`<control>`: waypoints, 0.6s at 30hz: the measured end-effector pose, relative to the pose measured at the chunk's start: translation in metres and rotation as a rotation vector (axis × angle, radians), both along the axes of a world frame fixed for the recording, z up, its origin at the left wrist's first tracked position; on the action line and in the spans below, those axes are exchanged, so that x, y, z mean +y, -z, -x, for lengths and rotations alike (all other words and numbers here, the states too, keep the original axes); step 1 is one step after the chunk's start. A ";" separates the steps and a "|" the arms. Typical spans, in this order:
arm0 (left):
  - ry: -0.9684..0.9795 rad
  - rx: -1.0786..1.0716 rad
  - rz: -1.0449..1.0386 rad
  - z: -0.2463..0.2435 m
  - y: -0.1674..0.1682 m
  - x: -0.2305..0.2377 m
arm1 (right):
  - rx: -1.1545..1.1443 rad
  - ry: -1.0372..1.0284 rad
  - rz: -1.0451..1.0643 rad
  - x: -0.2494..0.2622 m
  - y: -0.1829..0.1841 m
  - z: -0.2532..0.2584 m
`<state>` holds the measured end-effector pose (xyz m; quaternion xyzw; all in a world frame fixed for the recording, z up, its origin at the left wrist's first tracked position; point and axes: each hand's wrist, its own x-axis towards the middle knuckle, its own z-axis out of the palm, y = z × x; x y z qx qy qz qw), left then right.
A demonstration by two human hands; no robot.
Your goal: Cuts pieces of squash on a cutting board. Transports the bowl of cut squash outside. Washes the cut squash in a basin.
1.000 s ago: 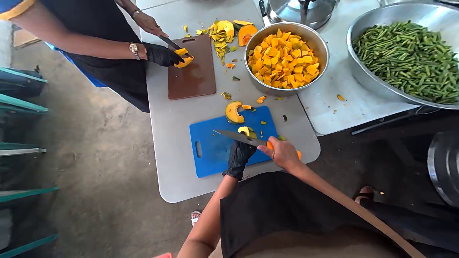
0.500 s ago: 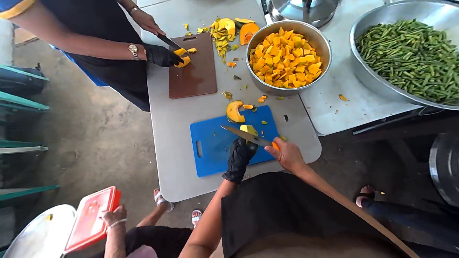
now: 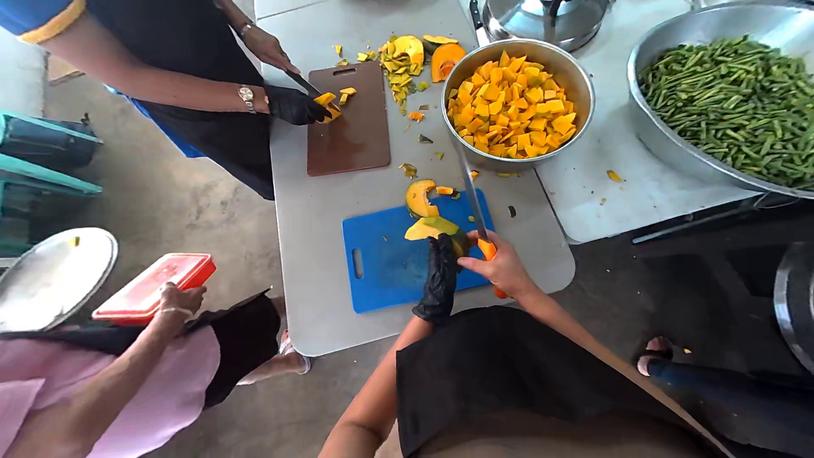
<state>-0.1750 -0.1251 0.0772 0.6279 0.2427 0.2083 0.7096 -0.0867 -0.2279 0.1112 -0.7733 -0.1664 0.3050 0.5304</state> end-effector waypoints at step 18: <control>0.566 0.153 0.453 0.000 -0.042 0.049 | -0.596 -0.429 0.119 -0.004 -0.025 -0.020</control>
